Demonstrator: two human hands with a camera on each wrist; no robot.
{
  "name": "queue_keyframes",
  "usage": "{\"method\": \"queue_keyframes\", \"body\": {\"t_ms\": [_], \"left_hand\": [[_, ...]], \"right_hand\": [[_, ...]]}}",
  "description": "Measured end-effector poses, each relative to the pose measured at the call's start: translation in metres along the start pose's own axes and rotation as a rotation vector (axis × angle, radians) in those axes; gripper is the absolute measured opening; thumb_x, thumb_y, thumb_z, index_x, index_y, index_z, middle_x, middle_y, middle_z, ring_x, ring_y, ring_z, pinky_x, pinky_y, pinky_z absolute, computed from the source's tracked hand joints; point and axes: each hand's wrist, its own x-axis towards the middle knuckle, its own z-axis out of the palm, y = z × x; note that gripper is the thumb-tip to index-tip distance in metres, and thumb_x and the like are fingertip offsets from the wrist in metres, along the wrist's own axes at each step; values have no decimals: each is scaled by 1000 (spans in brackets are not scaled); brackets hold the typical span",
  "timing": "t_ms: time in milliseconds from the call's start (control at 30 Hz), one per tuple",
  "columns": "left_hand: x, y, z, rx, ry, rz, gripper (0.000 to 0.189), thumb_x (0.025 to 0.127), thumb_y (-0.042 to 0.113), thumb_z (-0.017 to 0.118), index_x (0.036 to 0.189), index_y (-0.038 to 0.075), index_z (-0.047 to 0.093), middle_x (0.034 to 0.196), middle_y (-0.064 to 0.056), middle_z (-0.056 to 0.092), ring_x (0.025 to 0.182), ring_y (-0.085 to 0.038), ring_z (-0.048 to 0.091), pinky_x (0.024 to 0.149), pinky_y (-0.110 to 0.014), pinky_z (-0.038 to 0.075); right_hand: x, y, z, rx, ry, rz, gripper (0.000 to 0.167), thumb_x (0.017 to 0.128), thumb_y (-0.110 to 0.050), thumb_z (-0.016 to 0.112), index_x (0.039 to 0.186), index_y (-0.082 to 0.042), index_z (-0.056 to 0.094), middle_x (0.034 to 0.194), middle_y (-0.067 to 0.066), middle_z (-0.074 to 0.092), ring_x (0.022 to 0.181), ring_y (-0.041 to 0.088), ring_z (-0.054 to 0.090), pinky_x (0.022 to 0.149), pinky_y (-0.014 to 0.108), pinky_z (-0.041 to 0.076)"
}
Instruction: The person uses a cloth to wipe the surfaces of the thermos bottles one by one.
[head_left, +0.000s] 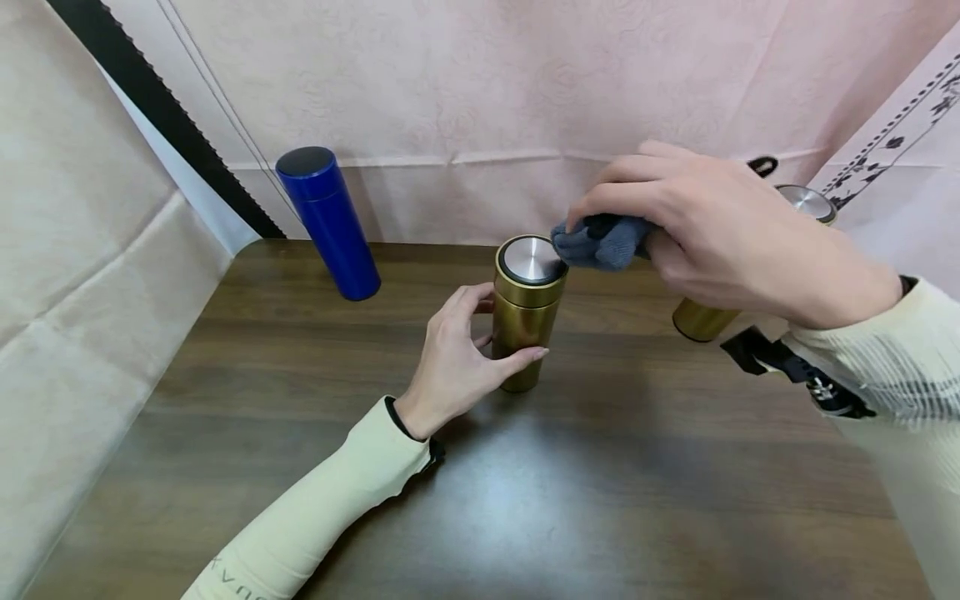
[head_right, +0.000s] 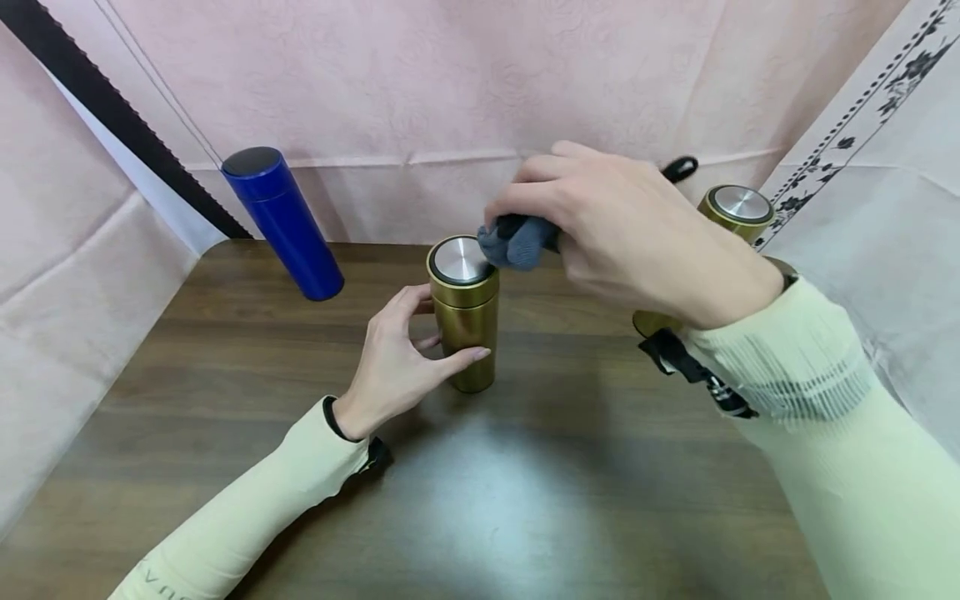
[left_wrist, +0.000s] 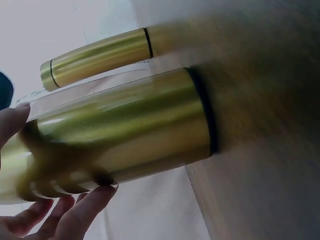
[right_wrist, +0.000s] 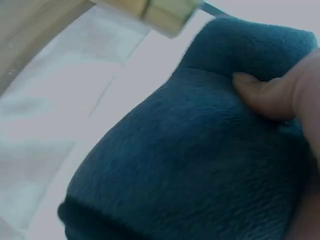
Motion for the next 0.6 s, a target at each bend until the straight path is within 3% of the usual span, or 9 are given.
{"method": "queue_keyframes", "body": {"t_ms": [100, 300, 600], "left_hand": [[0, -1, 1, 1, 3, -1, 71, 71, 36, 94, 129, 15, 59, 118, 1, 64, 108, -15, 63, 72, -36, 65], [-1, -2, 2, -6, -5, 8, 67, 72, 33, 94, 126, 14, 60, 117, 0, 64, 106, -16, 64, 73, -35, 65], [0, -1, 4, -32, -6, 22, 60, 73, 33, 94, 120, 15, 62, 112, 0, 63, 102, -13, 64, 69, -30, 63]], "right_hand": [[13, -1, -5, -79, -66, -39, 63, 71, 16, 53, 115, -25, 72, 112, -7, 69, 96, 19, 55, 77, 40, 50], [31, -6, -4, -159, -181, -71, 60, 72, 12, 70, 113, -30, 72, 110, -9, 70, 97, 21, 56, 79, 43, 47], [44, -17, 1, -105, -193, -90, 55, 75, 15, 62, 103, -31, 73, 103, -12, 66, 95, 18, 54, 80, 41, 48]]}}
